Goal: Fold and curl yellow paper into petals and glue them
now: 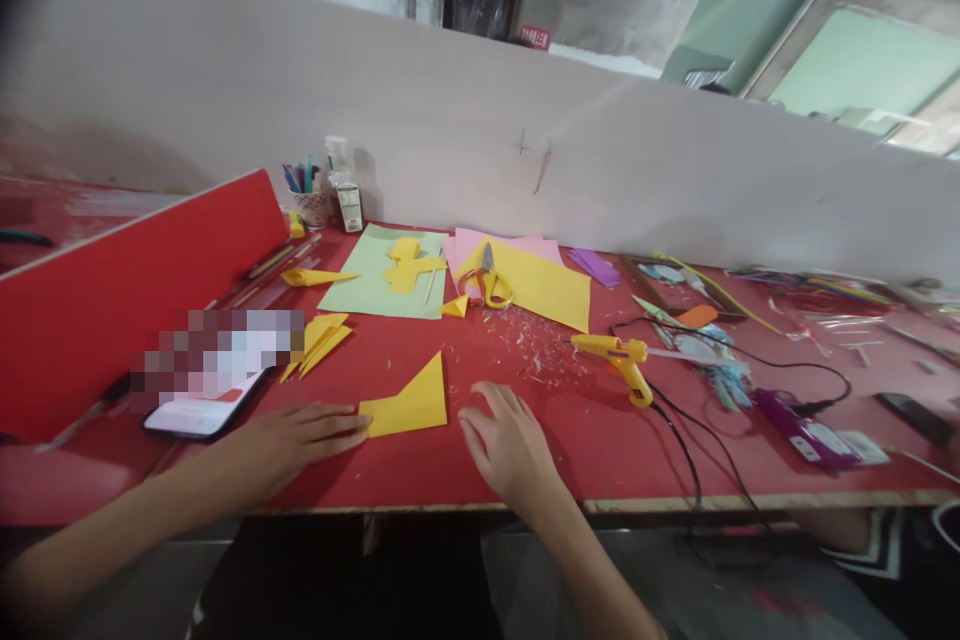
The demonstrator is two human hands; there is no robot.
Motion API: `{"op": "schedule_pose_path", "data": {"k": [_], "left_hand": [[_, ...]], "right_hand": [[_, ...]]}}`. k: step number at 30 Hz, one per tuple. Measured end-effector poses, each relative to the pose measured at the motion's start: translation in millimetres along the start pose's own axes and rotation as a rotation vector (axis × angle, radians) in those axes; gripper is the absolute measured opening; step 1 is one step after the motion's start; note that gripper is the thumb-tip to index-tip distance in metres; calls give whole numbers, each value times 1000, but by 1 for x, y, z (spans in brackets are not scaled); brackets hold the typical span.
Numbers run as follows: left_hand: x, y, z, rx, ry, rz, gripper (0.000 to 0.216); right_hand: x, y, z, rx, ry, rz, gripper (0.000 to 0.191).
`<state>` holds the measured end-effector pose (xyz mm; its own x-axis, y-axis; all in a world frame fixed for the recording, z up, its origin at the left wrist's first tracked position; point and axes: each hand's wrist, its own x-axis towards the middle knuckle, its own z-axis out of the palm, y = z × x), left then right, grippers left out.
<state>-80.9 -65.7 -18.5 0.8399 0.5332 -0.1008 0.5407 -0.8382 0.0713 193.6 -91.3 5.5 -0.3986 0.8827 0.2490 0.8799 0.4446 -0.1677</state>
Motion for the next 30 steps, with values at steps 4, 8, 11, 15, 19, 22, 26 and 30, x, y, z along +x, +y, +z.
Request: {"op": "schedule_pose_path", "data": {"k": [4,8,11,15,19,22,26,30], "left_hand": [[-1,3,2,23,6,-22,70],[0,8,-7,26,41,-30,58],[3,12,-16,-21,107,-42,43],[8,15,-24,-107,302,-105,31],[10,16,-30,-86,524,-129,26],[12,19,-37,-58,575,-89,25],[26,26,-37,-15,477,-50,24],[51,34,-28,0,357,-212,21]], "right_hand": [[25,-13,2,170,-59,-70,30],[43,-19,8,165,-231,-166,41],[49,-17,8,149,-317,-171,38],[50,-17,4,206,-278,-120,34],[49,-17,0,168,-266,-112,27],[50,-15,-1,121,-214,-129,30],[55,-8,-2,136,-131,-126,31],[67,5,-3,243,-194,-143,33]]}}
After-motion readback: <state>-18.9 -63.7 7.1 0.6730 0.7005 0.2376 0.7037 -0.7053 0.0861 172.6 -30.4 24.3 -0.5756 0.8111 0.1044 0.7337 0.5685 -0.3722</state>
